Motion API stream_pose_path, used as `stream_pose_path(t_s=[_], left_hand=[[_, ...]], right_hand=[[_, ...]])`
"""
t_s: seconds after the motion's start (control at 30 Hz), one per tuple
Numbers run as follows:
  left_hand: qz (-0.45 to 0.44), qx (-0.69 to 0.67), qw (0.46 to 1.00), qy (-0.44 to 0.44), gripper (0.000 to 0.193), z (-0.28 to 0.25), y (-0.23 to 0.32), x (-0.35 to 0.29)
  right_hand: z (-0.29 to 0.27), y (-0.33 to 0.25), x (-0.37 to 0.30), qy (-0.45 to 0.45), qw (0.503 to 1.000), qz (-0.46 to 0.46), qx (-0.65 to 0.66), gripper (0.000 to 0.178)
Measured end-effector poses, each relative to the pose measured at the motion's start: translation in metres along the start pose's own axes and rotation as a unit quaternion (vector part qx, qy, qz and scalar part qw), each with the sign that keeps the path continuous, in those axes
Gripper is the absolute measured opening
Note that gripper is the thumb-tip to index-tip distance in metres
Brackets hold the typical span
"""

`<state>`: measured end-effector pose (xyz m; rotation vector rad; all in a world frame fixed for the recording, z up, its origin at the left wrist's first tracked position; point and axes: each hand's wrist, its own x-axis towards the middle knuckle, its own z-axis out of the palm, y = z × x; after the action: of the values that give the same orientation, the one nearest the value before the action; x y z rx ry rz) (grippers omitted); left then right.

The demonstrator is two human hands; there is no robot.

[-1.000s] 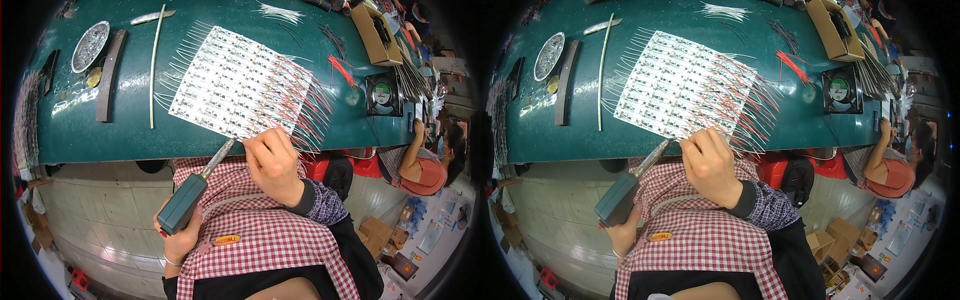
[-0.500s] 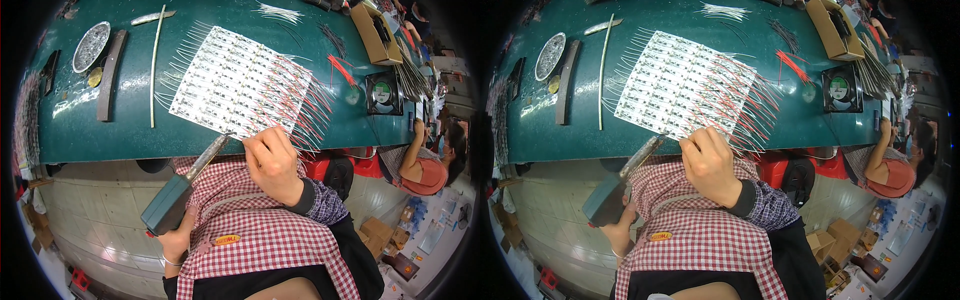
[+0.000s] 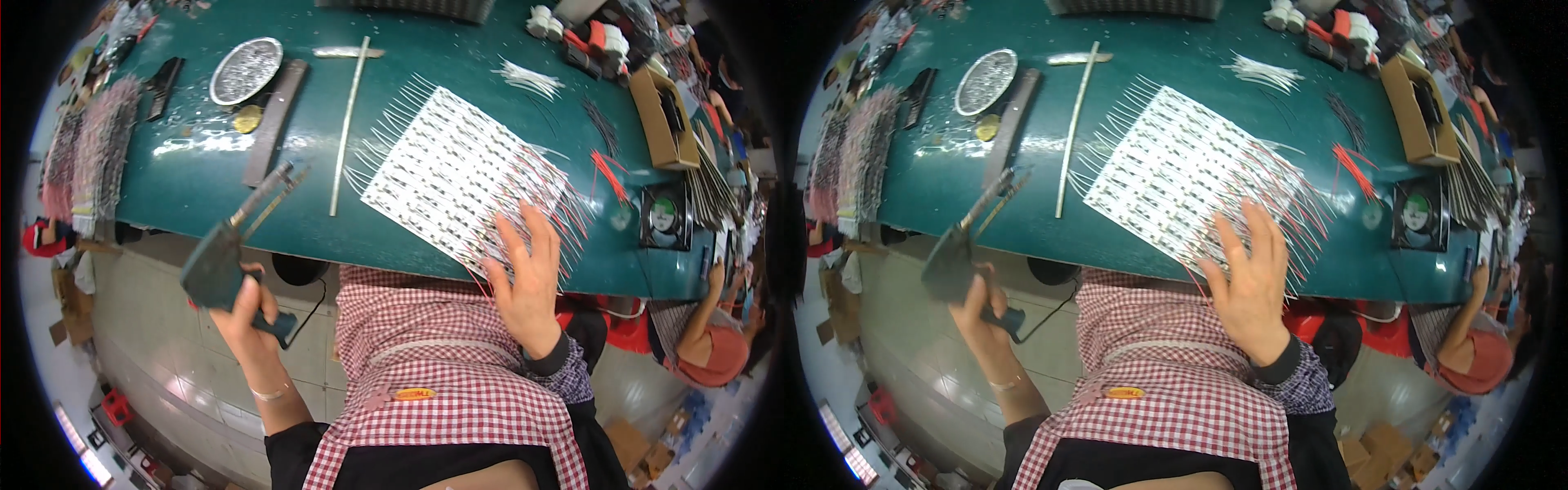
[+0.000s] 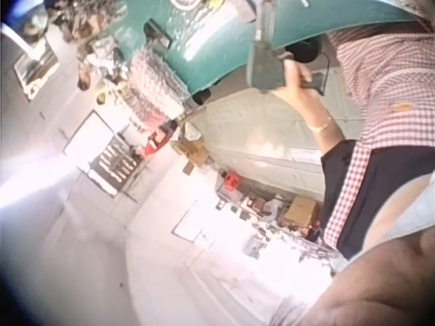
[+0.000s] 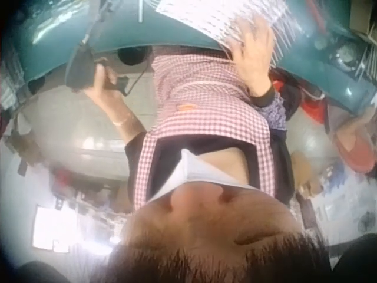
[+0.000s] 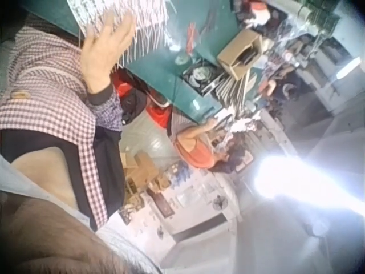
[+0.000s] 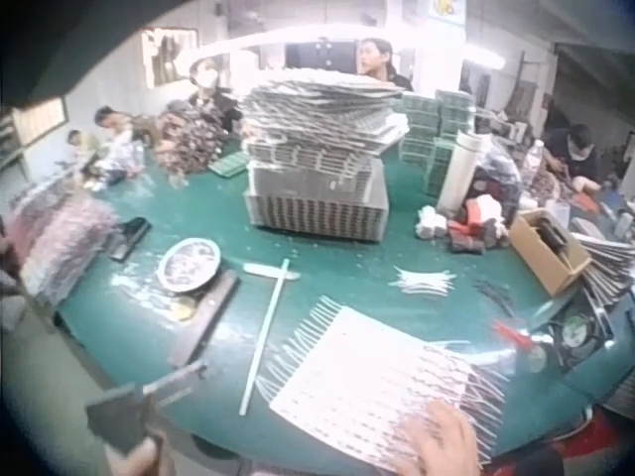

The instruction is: The person assembles LED panels by soldering wires to individual LED strips with a soldering gun.

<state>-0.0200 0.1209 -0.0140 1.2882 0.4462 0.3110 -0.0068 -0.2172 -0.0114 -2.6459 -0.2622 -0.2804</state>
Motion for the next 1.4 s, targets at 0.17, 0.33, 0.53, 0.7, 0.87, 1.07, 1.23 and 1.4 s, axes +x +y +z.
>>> stream_pose_path(t_s=[0.17, 0.33, 0.53, 0.7, 0.87, 1.07, 1.23, 1.4], left_hand=[[-0.077, -0.033, 0.996, 0.001, 0.028, -0.025, 0.016, 0.091], [-0.190, -0.001, 0.981, -0.034, 0.036, -0.031, 0.013, 0.162], [0.110, 0.726, 0.669, 0.116, 0.038, -0.010, 0.020, 0.179], [0.290, 0.581, 0.758, 0.054, 0.026, 0.044, 0.001, 0.105], [0.264, 0.625, 0.728, -0.099, 0.023, 0.095, -0.031, 0.057], [0.225, 0.661, 0.707, -0.110, 0.018, 0.087, -0.035, 0.059], [0.015, 0.346, 0.935, -0.079, 0.014, 0.050, -0.025, 0.019], [-0.115, 0.181, 0.972, -0.091, 0.018, -0.028, -0.017, -0.066]], right_hand=[[0.011, 0.022, -0.006, -0.061, 0.998, 0.014, -0.025, 0.059], [0.014, 0.025, -0.006, -0.062, 0.998, 0.021, -0.008, 0.060], [0.014, 0.027, -0.005, -0.068, 0.997, 0.019, -0.008, 0.062], [0.009, 0.028, -0.006, -0.080, 0.996, 0.031, 0.019, 0.061], [-0.002, 0.028, -0.014, -0.089, 0.995, 0.026, 0.030, 0.060], [-0.016, 0.034, -0.017, -0.049, 0.996, 0.013, 0.074, 0.060], [-0.033, 0.033, -0.006, -0.016, 0.996, 0.016, 0.086, 0.053], [-0.037, 0.037, 0.017, -0.011, 0.997, -0.022, 0.076, 0.051]])
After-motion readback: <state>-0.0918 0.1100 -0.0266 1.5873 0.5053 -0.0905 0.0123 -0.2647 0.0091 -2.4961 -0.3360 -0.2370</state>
